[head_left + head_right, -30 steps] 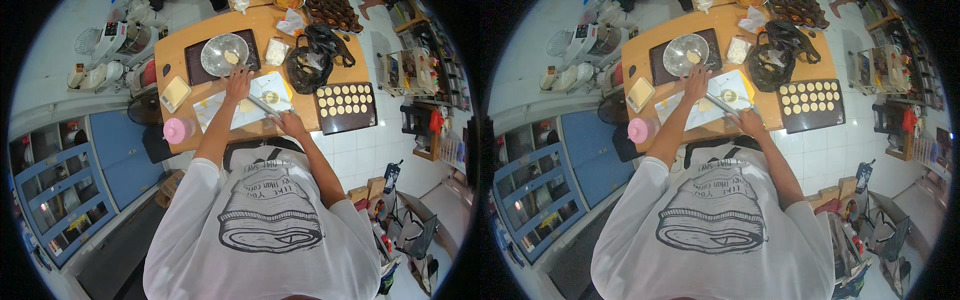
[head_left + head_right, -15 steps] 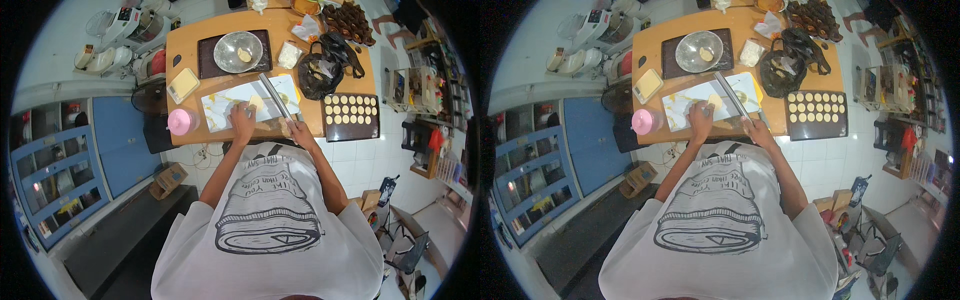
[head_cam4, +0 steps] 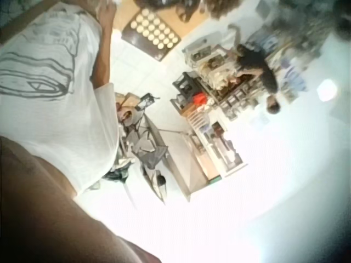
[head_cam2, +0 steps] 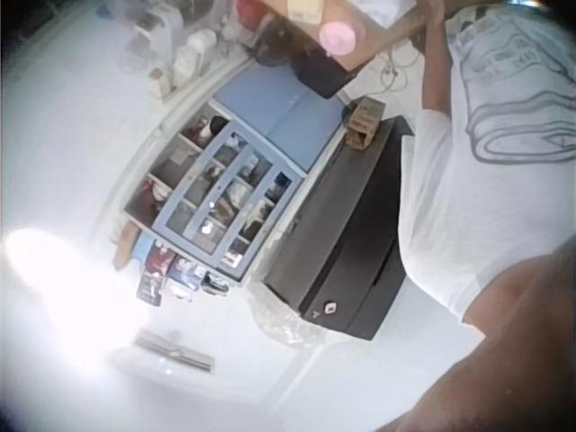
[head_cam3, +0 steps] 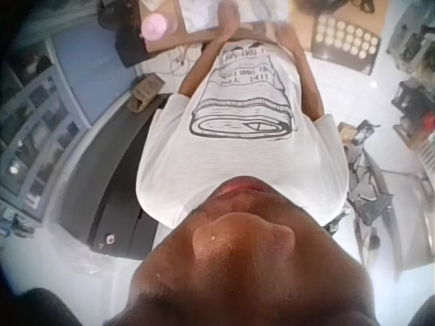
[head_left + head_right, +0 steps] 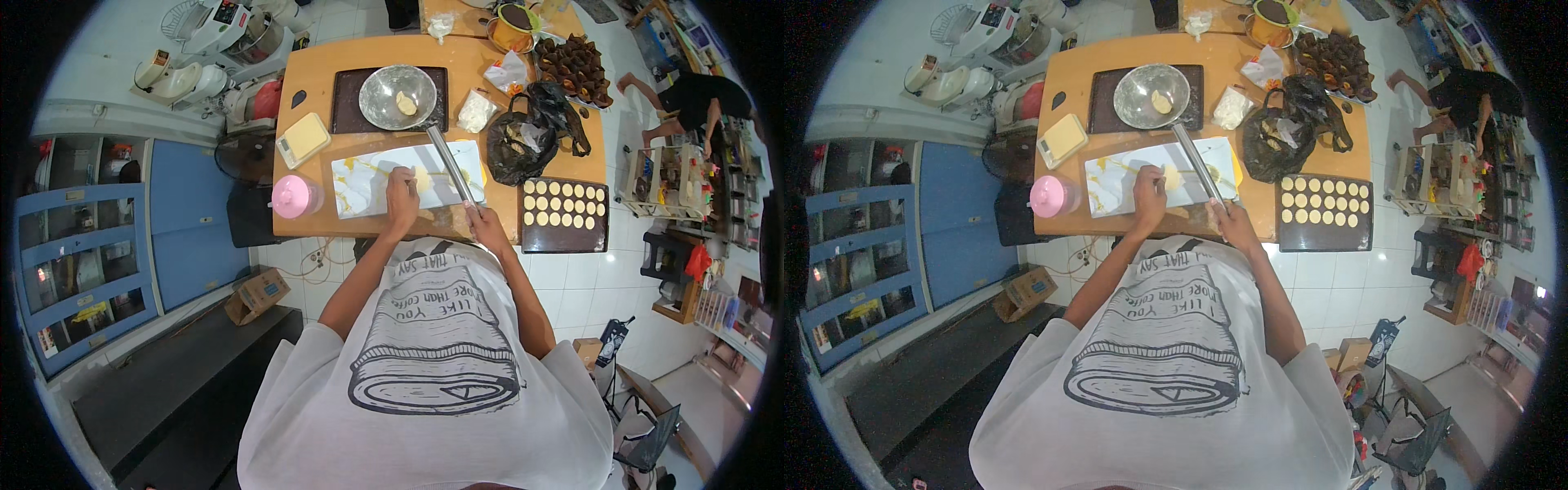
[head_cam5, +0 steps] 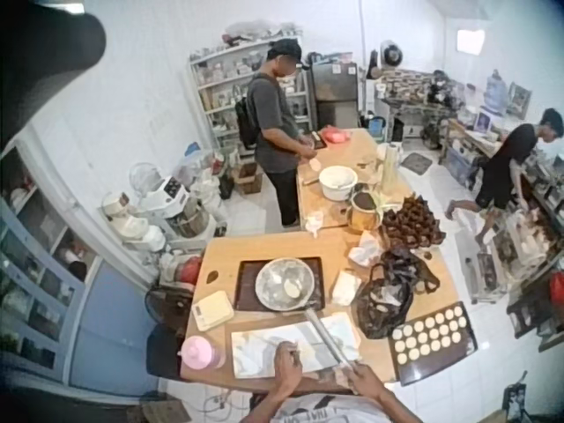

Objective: The person cuts dough with a tool and folds each piece by hand on a table in a bakery.

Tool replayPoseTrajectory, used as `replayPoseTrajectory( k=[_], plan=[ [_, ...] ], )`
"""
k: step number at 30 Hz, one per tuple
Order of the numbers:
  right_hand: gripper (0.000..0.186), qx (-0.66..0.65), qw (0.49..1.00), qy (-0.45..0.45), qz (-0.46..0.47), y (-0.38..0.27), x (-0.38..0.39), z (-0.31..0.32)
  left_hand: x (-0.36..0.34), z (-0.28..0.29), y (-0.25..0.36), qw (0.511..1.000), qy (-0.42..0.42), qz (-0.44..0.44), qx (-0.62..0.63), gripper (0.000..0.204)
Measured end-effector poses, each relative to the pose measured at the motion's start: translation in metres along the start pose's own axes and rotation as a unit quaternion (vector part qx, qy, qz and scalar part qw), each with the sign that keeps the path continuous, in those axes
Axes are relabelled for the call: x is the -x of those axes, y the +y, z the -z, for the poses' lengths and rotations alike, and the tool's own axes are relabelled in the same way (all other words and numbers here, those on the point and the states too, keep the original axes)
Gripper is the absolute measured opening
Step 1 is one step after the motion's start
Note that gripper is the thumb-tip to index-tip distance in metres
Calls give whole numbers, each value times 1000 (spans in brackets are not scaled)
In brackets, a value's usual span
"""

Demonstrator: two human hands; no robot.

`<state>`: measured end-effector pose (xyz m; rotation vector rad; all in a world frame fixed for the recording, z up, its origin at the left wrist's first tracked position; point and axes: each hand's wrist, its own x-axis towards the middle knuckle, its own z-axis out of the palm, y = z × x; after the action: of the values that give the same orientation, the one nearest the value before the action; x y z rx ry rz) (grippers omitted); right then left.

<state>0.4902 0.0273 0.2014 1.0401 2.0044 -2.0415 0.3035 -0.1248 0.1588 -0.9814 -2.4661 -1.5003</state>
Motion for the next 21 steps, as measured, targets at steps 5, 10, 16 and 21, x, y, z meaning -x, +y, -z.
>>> replayPoseTrajectory(
  k=[5, 10, 16, 21],
  plan=[
    [61, -25, 999, 26, -12, 4, 5, 9, -22, 31, 43, 978, -132, 77, 139, 31],
    [60, -21, 999, 27, -9, 8, 8, 8, -50, 53, 13, 934, -332, 84, 106, 27],
    [59, 288, 947, 11, 142, 14, 2, 7, -58, 39, -7, 980, -40, 183, 59, 25],
    [59, 385, 911, -21, 146, 16, -6, -4, -56, 18, -25, 985, -119, 39, -122, 37]
  ],
)
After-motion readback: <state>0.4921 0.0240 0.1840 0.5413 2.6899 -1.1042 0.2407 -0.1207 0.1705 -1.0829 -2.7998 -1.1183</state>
